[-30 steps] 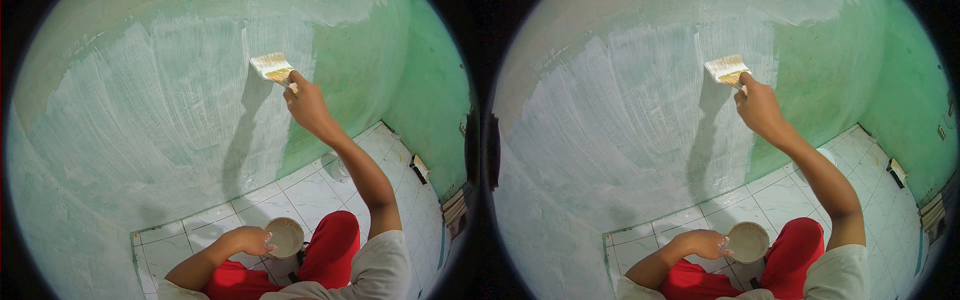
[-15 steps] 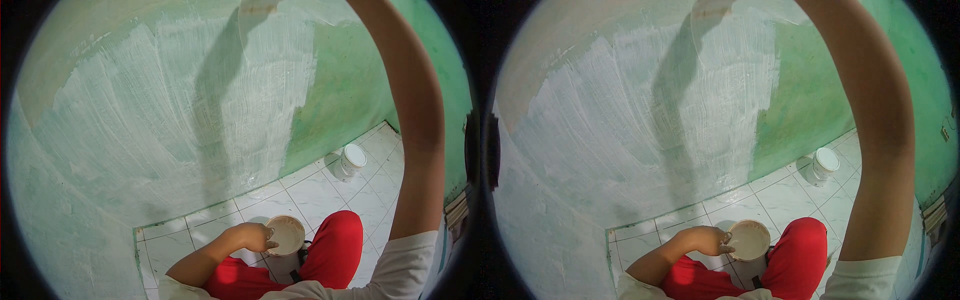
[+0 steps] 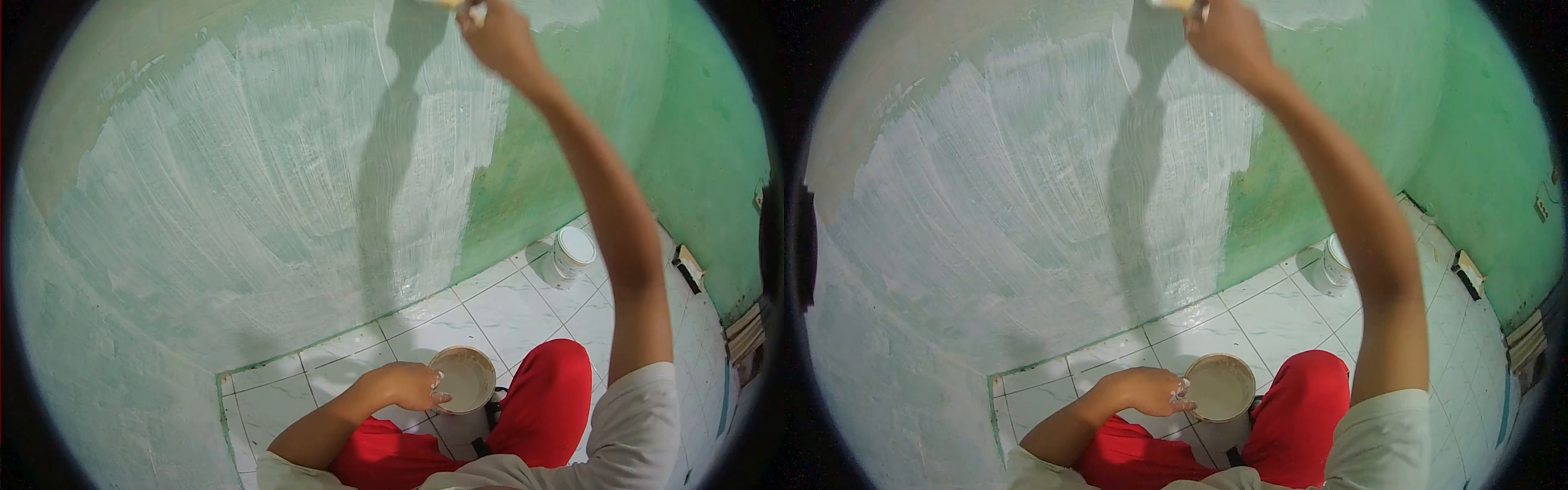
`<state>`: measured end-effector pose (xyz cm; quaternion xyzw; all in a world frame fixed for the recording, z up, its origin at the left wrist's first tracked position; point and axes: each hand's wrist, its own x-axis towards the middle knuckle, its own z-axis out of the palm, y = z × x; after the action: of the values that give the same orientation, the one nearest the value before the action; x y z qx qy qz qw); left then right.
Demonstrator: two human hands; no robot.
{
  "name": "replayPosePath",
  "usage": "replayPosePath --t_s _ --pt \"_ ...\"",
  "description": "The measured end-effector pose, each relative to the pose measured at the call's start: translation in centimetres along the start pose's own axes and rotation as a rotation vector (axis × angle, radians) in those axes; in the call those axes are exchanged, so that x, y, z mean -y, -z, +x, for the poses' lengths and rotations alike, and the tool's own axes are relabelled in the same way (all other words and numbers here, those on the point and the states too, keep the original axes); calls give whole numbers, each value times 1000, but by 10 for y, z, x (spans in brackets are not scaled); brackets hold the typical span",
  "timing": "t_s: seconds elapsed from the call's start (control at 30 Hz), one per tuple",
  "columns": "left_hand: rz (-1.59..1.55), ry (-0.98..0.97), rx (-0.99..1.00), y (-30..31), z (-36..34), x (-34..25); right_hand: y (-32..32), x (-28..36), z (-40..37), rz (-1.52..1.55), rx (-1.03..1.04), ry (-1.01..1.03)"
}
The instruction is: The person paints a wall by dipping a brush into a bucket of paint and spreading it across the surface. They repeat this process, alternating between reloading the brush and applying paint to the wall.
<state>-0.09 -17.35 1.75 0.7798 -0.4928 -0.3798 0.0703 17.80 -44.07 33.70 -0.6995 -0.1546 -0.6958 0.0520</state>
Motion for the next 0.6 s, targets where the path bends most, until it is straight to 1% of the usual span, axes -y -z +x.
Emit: replayPosePath --t_s 0.03,0.1,0.13,0.2,0.23,0.3,0.33,0.4,0.43,0.5,0.53,0.57,0.6 --pt "-1 1 -2 -1 1 1 8 29 -35 46 124 -154" --pt "-17 -5 -5 -2 3 3 7 47 -76 161 234 -280" --pt "-19 -1 -6 -4 5 5 15 55 -86 165 234 -281" --pt "-26 3 6 -6 8 8 30 68 -99 265 470 -495" --pt "-25 5 9 -4 7 7 36 70 -101 265 469 -499" --pt "-8 19 12 4 2 0 51 72 -102 211 624 -491" --pt "-8 17 16 2 4 2 57 70 -103 208 625 -495" --pt "1 8 8 -2 10 7 72 65 -100 159 705 -375" --pt "6 6 11 -4 10 8 80 60 -94 154 703 -378" --pt "9 -5 4 -5 10 8 93 46 -75 115 990 -481" --pt "13 -9 6 -4 9 6 89 27 -73 61 1005 -384" --pt "-4 4 17 0 5 2 85 16 -62 54 1004 -385" --pt "-21 19 28 3 4 0 84 6 -47 26 1108 -470"
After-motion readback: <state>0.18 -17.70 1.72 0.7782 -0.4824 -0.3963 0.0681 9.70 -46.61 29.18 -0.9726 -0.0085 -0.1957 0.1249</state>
